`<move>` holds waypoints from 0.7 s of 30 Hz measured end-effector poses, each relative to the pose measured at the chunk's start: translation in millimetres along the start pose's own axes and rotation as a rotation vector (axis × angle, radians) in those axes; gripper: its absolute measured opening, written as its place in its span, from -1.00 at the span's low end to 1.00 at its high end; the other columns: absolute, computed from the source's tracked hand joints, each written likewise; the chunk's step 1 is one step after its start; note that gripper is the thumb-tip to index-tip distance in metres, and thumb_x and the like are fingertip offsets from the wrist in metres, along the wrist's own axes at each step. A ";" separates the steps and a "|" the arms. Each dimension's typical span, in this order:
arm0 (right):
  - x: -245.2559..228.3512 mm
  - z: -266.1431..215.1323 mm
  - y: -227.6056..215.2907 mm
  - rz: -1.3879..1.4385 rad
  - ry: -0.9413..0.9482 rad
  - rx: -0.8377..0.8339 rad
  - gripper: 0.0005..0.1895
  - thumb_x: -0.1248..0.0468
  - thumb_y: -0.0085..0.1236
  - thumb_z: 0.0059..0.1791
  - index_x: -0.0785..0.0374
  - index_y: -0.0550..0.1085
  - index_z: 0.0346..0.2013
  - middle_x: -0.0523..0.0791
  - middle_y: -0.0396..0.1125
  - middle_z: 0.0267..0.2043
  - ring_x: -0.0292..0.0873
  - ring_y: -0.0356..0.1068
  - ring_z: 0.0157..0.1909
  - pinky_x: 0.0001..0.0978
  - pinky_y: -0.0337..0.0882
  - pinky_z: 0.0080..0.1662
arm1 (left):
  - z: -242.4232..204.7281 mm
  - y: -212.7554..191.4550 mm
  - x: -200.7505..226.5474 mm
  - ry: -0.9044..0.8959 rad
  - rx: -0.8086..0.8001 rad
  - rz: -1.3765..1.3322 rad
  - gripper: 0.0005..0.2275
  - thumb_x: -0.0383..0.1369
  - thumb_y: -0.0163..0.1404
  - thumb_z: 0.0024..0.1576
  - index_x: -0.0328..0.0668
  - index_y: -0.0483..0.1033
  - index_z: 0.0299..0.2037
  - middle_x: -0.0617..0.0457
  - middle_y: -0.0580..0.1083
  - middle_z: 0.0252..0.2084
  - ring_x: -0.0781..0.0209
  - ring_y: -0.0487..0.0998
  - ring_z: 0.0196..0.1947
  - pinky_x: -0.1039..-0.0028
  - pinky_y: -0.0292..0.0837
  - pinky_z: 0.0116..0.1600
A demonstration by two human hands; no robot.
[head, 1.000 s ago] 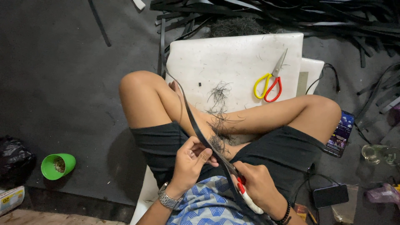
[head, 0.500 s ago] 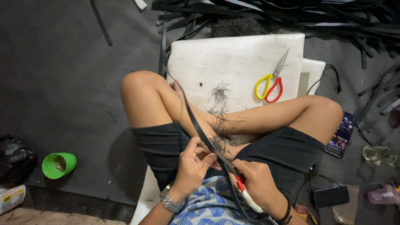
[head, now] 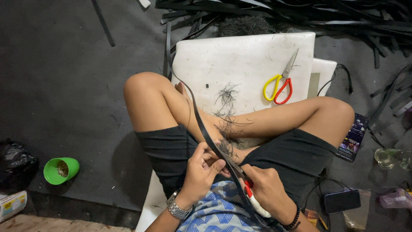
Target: The person trims the edges of a long black leather strap with scissors to remove frayed material.
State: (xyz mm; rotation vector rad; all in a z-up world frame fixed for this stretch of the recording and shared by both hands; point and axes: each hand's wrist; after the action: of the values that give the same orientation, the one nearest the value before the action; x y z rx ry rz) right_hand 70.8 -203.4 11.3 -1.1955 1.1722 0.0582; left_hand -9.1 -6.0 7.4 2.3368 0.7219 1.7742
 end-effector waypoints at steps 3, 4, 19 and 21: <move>3.1 -3.3 -0.4 0.037 0.028 -0.007 -0.85 0.22 0.21 -0.13 0.19 0.43 -0.50 -0.17 0.33 -0.69 -0.21 0.12 -0.75 -0.33 0.19 -0.60 | -1.4 -5.8 -0.2 -0.005 -0.068 -0.128 -0.60 -0.58 0.01 0.19 -0.38 0.26 0.24 -0.15 0.49 -0.15 0.18 0.55 -0.26 0.39 0.63 -0.13; 2.2 -2.5 -1.1 0.037 0.023 -0.007 -0.85 0.22 0.21 -0.13 0.19 0.43 -0.50 -0.17 0.33 -0.69 -0.21 0.12 -0.75 -0.33 0.19 -0.60 | 3.3 -10.4 -0.4 -0.001 -0.067 -0.126 -0.60 -0.58 0.01 0.19 -0.38 0.26 0.24 -0.15 0.49 -0.15 0.18 0.55 -0.26 0.39 0.63 -0.13; -13.4 -1.2 -10.6 0.118 0.155 -0.101 -0.84 0.11 0.24 -0.10 0.11 0.60 -0.46 -0.21 0.43 -0.70 -0.29 0.15 -0.75 -0.46 0.19 -0.59 | 9.7 -13.1 -7.3 0.080 0.080 -0.109 -0.82 -0.56 0.03 0.21 -0.42 0.40 -0.01 -0.08 0.47 -0.24 0.20 0.55 -0.36 0.42 0.68 -0.25; -14.1 0.3 -11.0 0.098 0.093 -0.077 -0.78 0.09 0.20 -0.09 0.16 0.55 -0.47 -0.19 0.40 -0.69 -0.23 0.12 -0.75 -0.40 0.18 -0.59 | 5.8 -6.6 -5.5 0.041 0.055 -0.068 -0.67 -0.51 0.06 0.19 -0.44 0.35 0.15 -0.14 0.47 -0.16 0.19 0.55 -0.34 0.43 0.67 -0.24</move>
State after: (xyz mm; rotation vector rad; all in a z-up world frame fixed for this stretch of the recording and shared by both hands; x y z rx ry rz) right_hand 71.0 -200.7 28.9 -1.2185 1.3198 0.1234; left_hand -6.7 -1.5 -1.7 2.2869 0.8564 1.8000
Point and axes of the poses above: each hand's wrist, its own z-axis towards the middle knuckle, its own y-axis out of the palm, x = y × z
